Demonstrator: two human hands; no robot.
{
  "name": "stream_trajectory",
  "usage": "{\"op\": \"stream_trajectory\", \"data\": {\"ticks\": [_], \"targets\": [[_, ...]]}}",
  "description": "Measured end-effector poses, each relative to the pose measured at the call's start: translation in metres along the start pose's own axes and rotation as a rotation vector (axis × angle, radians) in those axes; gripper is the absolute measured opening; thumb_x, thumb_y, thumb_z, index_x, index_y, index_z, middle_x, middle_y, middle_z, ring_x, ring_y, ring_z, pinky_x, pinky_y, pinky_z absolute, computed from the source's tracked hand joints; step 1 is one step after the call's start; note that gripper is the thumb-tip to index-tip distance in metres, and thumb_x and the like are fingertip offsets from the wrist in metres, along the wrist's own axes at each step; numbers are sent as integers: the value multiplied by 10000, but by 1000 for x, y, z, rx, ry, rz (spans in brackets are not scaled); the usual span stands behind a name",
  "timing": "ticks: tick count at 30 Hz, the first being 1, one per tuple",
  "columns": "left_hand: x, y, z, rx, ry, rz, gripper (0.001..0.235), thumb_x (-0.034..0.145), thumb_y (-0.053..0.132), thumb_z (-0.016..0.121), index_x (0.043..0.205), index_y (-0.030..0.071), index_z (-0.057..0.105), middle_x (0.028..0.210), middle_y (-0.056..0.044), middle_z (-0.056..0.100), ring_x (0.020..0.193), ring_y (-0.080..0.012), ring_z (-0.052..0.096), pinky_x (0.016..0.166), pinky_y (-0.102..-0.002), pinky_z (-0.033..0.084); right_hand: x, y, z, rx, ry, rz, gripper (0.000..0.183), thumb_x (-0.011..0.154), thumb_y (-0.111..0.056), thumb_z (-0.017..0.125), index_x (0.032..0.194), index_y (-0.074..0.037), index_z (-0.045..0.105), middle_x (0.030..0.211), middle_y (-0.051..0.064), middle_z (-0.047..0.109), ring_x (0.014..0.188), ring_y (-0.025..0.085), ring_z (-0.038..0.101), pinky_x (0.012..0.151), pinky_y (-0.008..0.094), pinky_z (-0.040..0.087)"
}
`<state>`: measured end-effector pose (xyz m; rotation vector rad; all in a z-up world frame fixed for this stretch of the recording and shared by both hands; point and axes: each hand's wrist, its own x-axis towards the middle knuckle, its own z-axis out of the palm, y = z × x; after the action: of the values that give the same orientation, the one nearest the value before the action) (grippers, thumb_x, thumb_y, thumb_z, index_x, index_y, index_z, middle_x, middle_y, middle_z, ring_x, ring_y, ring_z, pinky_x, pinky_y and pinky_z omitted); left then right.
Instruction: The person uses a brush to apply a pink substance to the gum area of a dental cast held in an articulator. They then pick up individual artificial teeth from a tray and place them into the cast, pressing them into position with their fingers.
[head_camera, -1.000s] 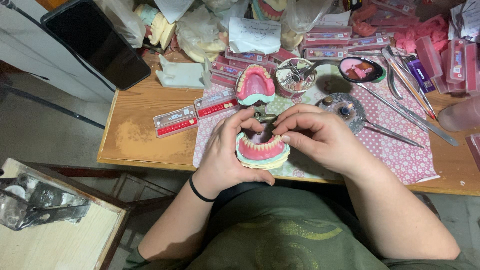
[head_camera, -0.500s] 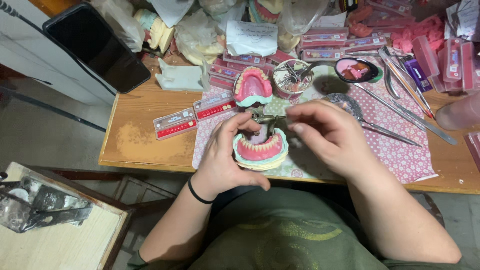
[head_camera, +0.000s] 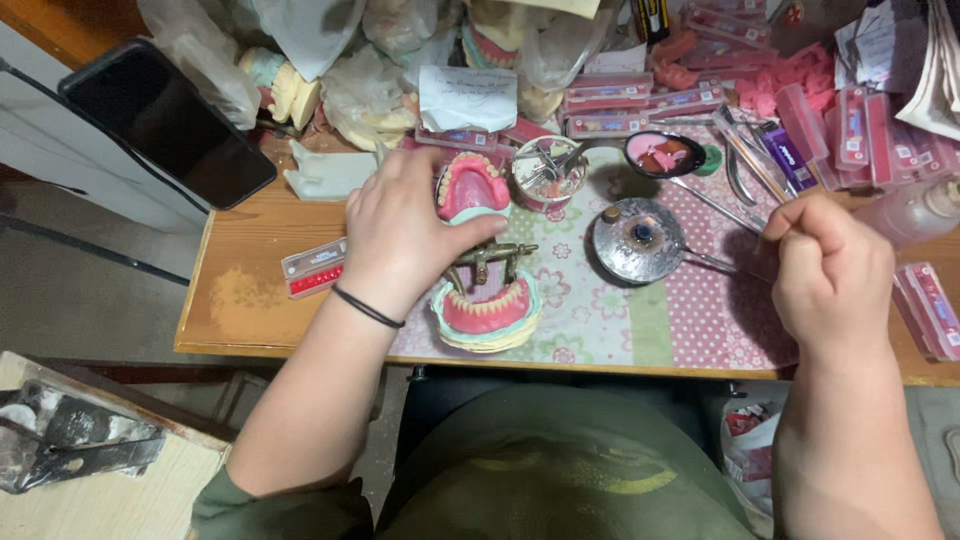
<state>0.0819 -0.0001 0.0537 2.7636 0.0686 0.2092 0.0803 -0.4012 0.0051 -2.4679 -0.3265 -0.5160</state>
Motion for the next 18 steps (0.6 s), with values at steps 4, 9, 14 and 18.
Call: {"op": "stream_trajectory", "data": {"ticks": [4, 9, 14, 18], "targets": [[6, 4, 10, 71, 0, -4, 874, 682, 756, 873, 1246, 138, 623, 1181, -159, 656, 1125, -413, 626, 902, -544, 479, -8, 9, -3, -120, -83, 74, 285, 1174, -199, 397, 1098, -72, 640, 992, 120, 700, 954, 417, 653, 874, 519, 447], [8, 5, 18, 76, 25, -32, 814, 691, 734, 889, 1140, 114, 611, 1134, -146, 675, 1070, -406, 646, 873, -554, 487, -9, 9, -11, -169, -212, -42, 252, 1012, -268, 692, 1157, -63, 667, 1162, 93, 737, 1111, 328, 665, 1038, 456, 467], [4, 4, 18, -30, 95, 18, 825, 654, 626, 951, 1184, 111, 583, 1152, -142, 659, 1083, -401, 633, 842, -531, 488, -17, 28, -5, -158, -215, -127, 193, 919, -264, 799, 1001, -130, 686, 982, 22, 727, 937, 244, 661, 884, 387, 488], [-5, 22, 3, -168, -28, -99, 817, 667, 544, 952, 1220, 211, 451, 1036, -170, 733, 954, -499, 674, 710, -562, 474, -15, 36, -5, -140, -185, -260, 68, 944, -77, 732, 952, -128, 689, 954, 35, 723, 907, 269, 660, 863, 388, 495]]}}
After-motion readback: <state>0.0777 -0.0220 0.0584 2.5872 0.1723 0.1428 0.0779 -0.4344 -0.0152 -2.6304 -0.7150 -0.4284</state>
